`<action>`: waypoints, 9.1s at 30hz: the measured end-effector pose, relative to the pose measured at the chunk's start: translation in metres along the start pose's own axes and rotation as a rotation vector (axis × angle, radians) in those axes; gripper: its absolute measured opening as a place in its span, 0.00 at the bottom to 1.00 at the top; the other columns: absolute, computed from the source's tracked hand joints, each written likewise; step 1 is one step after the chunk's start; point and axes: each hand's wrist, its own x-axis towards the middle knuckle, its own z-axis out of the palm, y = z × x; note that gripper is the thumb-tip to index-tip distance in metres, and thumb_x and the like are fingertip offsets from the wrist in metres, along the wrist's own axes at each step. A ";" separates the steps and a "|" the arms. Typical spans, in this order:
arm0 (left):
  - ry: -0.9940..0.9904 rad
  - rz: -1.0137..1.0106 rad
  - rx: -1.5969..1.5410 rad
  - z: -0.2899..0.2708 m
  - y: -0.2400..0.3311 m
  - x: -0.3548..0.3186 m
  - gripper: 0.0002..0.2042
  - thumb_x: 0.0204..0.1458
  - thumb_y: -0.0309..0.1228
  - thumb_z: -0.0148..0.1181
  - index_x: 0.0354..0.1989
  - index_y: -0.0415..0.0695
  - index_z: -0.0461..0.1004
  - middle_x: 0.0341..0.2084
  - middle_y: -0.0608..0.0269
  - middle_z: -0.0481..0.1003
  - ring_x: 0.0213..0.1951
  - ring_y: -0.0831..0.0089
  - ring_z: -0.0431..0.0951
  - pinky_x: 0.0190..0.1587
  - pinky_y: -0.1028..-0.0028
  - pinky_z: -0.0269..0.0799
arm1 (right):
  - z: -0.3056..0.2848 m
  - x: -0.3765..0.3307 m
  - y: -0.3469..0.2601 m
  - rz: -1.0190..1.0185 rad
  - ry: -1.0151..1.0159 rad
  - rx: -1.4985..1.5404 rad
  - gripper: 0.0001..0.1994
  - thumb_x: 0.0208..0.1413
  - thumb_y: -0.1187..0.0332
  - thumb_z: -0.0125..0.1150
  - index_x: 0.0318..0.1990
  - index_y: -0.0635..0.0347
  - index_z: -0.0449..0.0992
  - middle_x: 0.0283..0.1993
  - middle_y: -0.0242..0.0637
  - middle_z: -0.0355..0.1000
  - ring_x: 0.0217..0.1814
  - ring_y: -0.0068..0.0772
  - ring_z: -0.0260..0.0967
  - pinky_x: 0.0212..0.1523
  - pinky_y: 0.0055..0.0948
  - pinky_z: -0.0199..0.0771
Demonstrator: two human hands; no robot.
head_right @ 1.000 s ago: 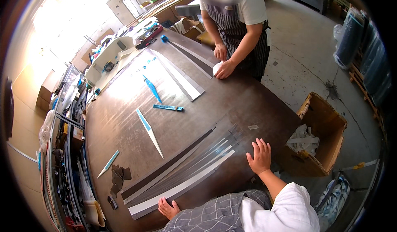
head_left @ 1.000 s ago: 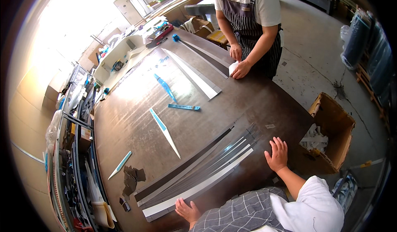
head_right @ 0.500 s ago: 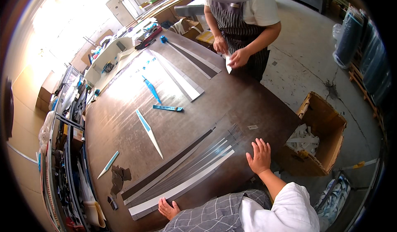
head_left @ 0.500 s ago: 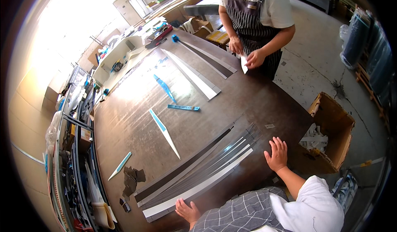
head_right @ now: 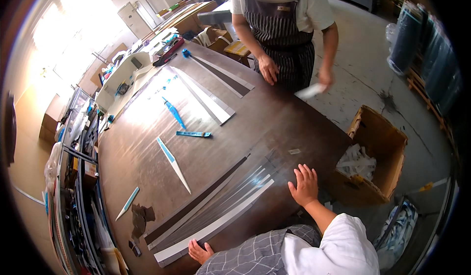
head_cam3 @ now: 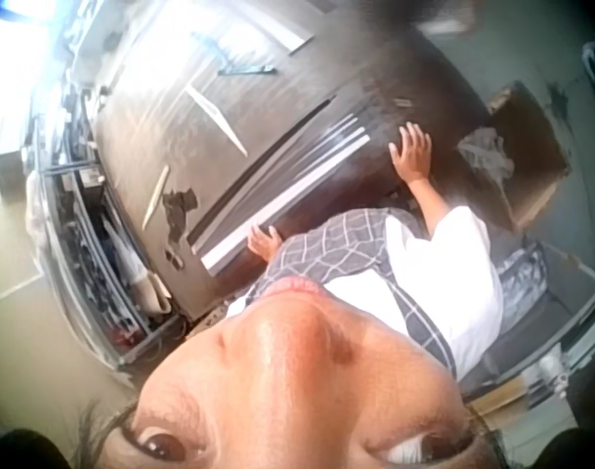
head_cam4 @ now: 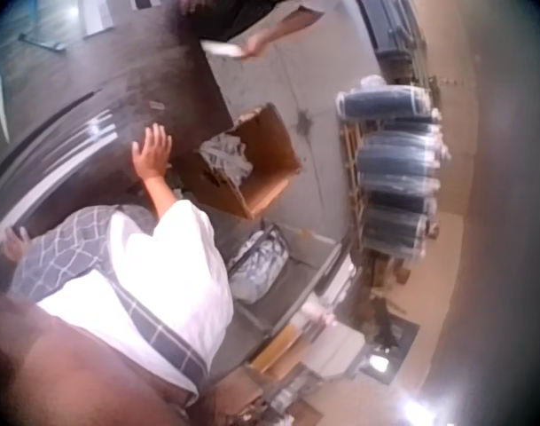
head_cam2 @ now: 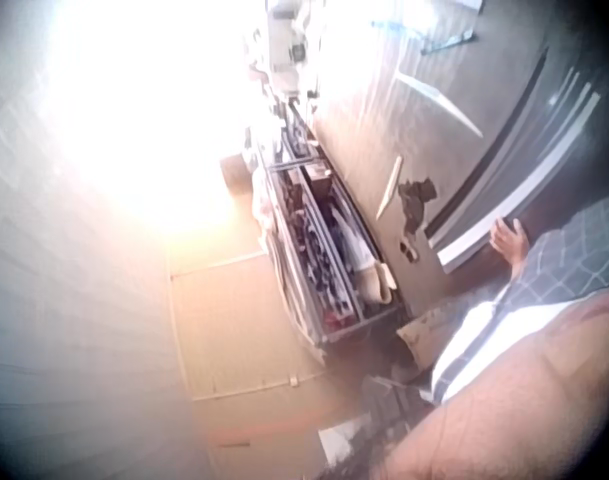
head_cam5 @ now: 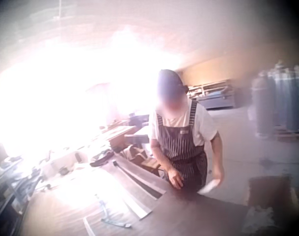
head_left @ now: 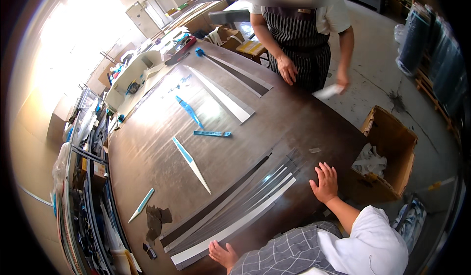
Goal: The person aligns and stacks long white and blue strips on a metal table, then peels backing from dark strips and places them on the table. The person handles the strips by hand without visible tools.
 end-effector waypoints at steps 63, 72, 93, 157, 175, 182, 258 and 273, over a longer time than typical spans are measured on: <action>-0.408 0.841 -0.305 0.026 0.277 0.068 0.19 0.62 0.31 0.52 0.60 0.63 0.73 0.31 0.56 0.72 0.31 0.55 0.78 0.33 0.59 0.75 | 0.017 0.053 -0.041 -0.252 -0.211 0.281 0.04 0.50 0.71 0.68 0.32 0.55 0.79 0.37 0.35 0.73 0.46 0.44 0.71 0.47 0.41 0.74; -0.398 0.823 -0.271 0.025 0.279 0.064 0.21 0.61 0.30 0.52 0.62 0.64 0.72 0.32 0.56 0.71 0.32 0.56 0.78 0.32 0.59 0.75 | 0.015 0.012 -0.036 -0.417 -0.004 0.149 0.12 0.52 0.69 0.67 0.45 0.52 0.82 0.46 0.32 0.74 0.50 0.39 0.71 0.49 0.38 0.71; -0.479 0.828 -0.201 0.019 0.284 0.066 0.27 0.59 0.27 0.49 0.66 0.68 0.68 0.35 0.53 0.72 0.34 0.54 0.79 0.34 0.58 0.76 | 0.007 0.003 -0.041 -0.340 -0.041 0.224 0.16 0.51 0.70 0.68 0.49 0.51 0.81 0.50 0.34 0.72 0.53 0.41 0.69 0.53 0.42 0.70; -0.529 0.846 -0.330 0.025 0.299 0.068 0.23 0.57 0.26 0.50 0.61 0.60 0.72 0.37 0.54 0.72 0.38 0.52 0.78 0.39 0.58 0.76 | 0.029 0.042 -0.031 -0.145 -0.016 0.311 0.09 0.51 0.68 0.66 0.39 0.55 0.76 0.40 0.37 0.74 0.47 0.46 0.69 0.49 0.43 0.69; -0.498 0.869 -0.316 0.023 0.299 0.070 0.21 0.56 0.28 0.53 0.58 0.58 0.73 0.36 0.55 0.71 0.37 0.55 0.79 0.35 0.57 0.76 | 0.049 0.052 -0.017 -0.203 -0.036 0.029 0.32 0.52 0.46 0.69 0.58 0.55 0.67 0.67 0.41 0.59 0.74 0.50 0.50 0.71 0.53 0.48; -0.522 0.875 -0.306 0.020 0.301 0.071 0.21 0.56 0.28 0.51 0.59 0.58 0.73 0.36 0.55 0.71 0.37 0.55 0.79 0.35 0.58 0.77 | 0.040 0.058 -0.023 -0.193 -0.013 0.079 0.28 0.55 0.49 0.67 0.56 0.55 0.68 0.65 0.42 0.62 0.72 0.50 0.53 0.70 0.53 0.50; -0.022 0.066 -0.087 -0.065 -0.238 0.076 0.23 0.59 0.37 0.58 0.60 0.37 0.70 0.59 0.46 0.70 0.62 0.48 0.67 0.68 0.50 0.58 | -0.275 -0.114 -0.250 -0.903 -1.080 1.888 0.06 0.60 0.79 0.61 0.39 0.75 0.81 0.41 0.61 0.80 0.42 0.55 0.83 0.41 0.38 0.86; -0.070 0.420 0.271 -0.115 -0.263 0.150 0.04 0.49 0.24 0.57 0.32 0.47 0.75 0.38 0.58 0.73 0.47 0.54 0.76 0.45 0.57 0.76 | -0.238 -0.117 -0.193 -0.764 -0.758 2.019 0.06 0.55 0.81 0.66 0.40 0.71 0.79 0.35 0.53 0.82 0.36 0.48 0.84 0.36 0.32 0.84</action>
